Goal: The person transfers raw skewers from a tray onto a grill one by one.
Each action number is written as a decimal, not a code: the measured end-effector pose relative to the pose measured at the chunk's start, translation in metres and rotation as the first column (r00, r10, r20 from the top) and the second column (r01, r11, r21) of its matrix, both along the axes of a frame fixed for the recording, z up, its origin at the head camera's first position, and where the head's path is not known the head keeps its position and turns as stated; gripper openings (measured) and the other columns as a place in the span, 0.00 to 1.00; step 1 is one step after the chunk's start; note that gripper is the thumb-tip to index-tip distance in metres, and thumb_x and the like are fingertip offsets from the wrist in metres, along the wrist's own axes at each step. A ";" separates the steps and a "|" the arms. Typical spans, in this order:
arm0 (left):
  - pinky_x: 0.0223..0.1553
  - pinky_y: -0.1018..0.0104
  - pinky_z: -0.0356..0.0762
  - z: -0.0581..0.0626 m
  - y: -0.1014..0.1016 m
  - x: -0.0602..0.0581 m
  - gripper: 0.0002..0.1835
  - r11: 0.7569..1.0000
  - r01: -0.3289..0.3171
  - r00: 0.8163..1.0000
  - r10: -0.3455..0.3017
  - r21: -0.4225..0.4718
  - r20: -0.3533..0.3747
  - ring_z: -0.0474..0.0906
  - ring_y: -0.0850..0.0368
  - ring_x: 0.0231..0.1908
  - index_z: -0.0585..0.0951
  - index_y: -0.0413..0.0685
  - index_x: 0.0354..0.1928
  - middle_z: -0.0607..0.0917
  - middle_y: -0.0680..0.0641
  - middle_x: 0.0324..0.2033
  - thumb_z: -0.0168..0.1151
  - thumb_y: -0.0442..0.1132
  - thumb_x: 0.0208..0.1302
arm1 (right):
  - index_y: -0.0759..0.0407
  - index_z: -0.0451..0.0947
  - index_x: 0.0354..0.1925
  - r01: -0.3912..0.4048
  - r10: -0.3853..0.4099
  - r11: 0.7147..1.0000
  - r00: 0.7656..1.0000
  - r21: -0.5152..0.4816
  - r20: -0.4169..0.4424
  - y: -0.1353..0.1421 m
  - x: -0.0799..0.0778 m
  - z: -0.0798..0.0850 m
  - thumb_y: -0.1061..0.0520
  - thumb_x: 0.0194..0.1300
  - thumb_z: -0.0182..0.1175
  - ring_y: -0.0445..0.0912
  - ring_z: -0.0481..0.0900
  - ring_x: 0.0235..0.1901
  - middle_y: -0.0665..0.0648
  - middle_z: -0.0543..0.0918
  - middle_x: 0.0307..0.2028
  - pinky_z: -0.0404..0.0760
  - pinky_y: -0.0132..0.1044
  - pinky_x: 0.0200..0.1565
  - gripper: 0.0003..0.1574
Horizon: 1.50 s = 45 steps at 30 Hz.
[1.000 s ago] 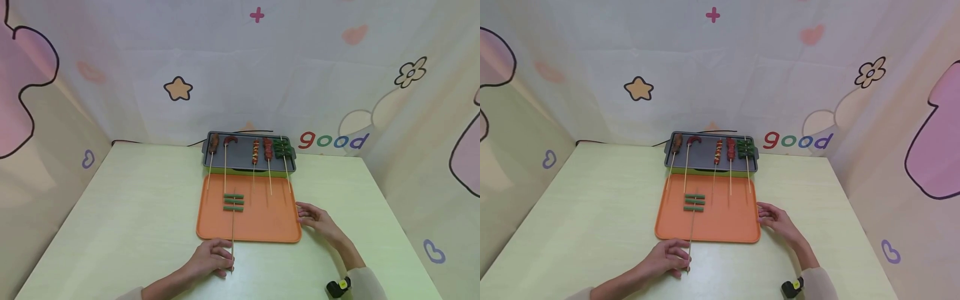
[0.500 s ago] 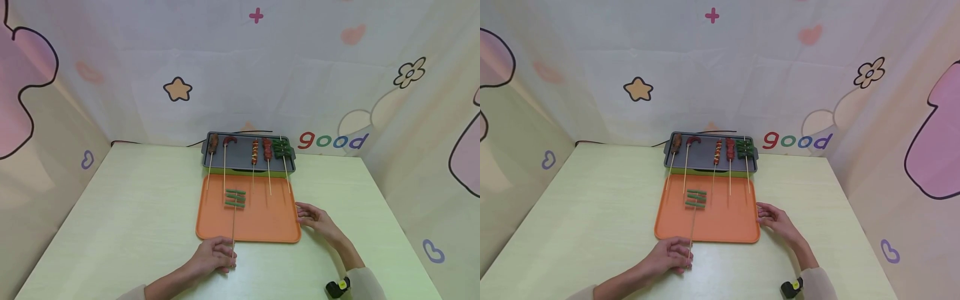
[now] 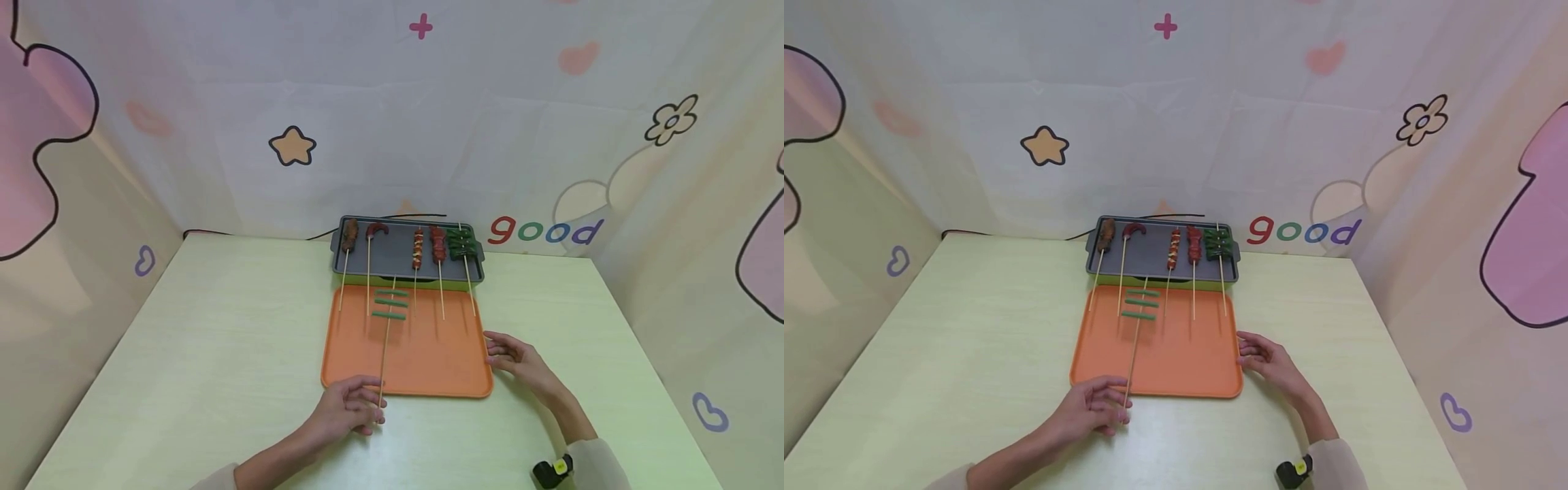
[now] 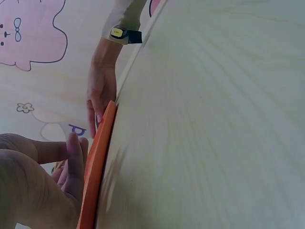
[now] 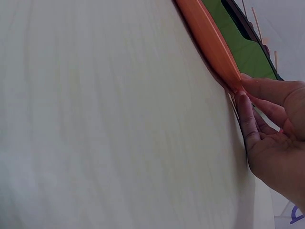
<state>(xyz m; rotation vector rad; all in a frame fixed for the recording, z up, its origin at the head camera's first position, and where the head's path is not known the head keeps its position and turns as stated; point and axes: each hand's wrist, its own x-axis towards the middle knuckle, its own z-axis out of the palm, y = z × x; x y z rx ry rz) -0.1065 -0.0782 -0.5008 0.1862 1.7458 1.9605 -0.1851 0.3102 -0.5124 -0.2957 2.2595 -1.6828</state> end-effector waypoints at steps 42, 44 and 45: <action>0.41 0.64 0.87 0.041 0.045 -0.097 0.26 0.970 -0.241 0.970 0.240 -0.036 -0.030 0.86 0.62 0.37 0.72 0.36 0.71 0.82 0.36 0.57 0.59 0.28 0.72 | 0.75 0.58 0.74 0.004 -0.004 1.000 1.000 -0.011 0.012 0.002 0.000 -0.001 0.68 0.73 0.57 0.34 0.80 0.48 0.79 0.72 0.60 0.81 0.24 0.51 0.36; 0.40 0.66 0.87 0.039 0.047 -0.097 0.26 0.967 -0.252 0.968 0.251 -0.036 -0.023 0.85 0.62 0.36 0.72 0.36 0.71 0.82 0.35 0.58 0.59 0.28 0.72 | 0.75 0.58 0.74 0.002 -0.002 1.000 1.000 -0.015 0.010 0.002 0.000 -0.001 0.68 0.73 0.57 0.34 0.80 0.48 0.79 0.71 0.60 0.81 0.24 0.51 0.36; 0.39 0.67 0.87 0.038 0.047 -0.097 0.26 0.965 -0.258 0.966 0.258 -0.037 -0.019 0.85 0.62 0.36 0.72 0.37 0.71 0.82 0.34 0.58 0.59 0.28 0.72 | 0.75 0.58 0.74 0.001 -0.001 1.000 1.000 -0.016 0.008 0.001 0.000 -0.001 0.68 0.73 0.57 0.34 0.80 0.48 0.79 0.72 0.60 0.81 0.24 0.51 0.36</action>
